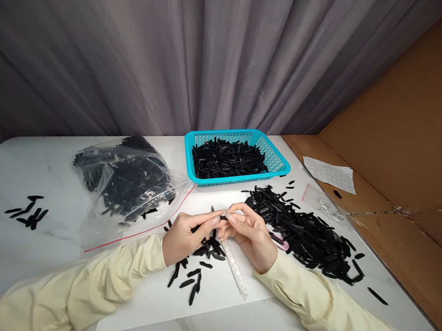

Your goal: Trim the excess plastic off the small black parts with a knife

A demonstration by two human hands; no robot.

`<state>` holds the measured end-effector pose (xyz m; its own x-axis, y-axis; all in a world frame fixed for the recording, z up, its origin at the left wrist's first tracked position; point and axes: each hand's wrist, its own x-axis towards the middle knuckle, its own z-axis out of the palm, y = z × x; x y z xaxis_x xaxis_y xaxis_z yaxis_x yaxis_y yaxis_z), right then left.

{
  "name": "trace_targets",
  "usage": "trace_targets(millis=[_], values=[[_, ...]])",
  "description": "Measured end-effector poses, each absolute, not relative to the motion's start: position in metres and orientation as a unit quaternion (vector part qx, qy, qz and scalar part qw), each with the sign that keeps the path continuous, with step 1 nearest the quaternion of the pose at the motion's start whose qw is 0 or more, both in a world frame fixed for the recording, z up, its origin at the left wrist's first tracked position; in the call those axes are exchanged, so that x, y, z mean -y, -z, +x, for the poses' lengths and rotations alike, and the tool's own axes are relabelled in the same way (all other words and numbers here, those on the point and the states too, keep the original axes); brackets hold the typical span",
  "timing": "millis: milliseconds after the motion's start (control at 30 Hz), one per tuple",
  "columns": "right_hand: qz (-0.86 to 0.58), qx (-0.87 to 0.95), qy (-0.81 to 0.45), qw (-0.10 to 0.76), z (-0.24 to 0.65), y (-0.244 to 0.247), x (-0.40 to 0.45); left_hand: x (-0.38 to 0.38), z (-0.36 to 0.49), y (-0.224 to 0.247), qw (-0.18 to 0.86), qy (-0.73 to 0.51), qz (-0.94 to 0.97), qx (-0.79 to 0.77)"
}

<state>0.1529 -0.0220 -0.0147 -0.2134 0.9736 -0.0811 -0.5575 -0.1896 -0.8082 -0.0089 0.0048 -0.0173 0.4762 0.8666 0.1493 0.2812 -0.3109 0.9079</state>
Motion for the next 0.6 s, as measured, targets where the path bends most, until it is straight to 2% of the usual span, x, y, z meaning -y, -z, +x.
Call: trace_targets(millis=[200,600], values=[[-0.317,0.338,-0.730,0.503,0.1523,0.0147,0.0215,-0.0034,-0.0086,0.0138,0.429,-0.351,0.743,-0.375],[-0.307,0.341,-0.733,0.502,0.1538,0.0169,0.0217,-0.0039,-0.0074,0.0135,0.419,-0.358,0.746,-0.374]])
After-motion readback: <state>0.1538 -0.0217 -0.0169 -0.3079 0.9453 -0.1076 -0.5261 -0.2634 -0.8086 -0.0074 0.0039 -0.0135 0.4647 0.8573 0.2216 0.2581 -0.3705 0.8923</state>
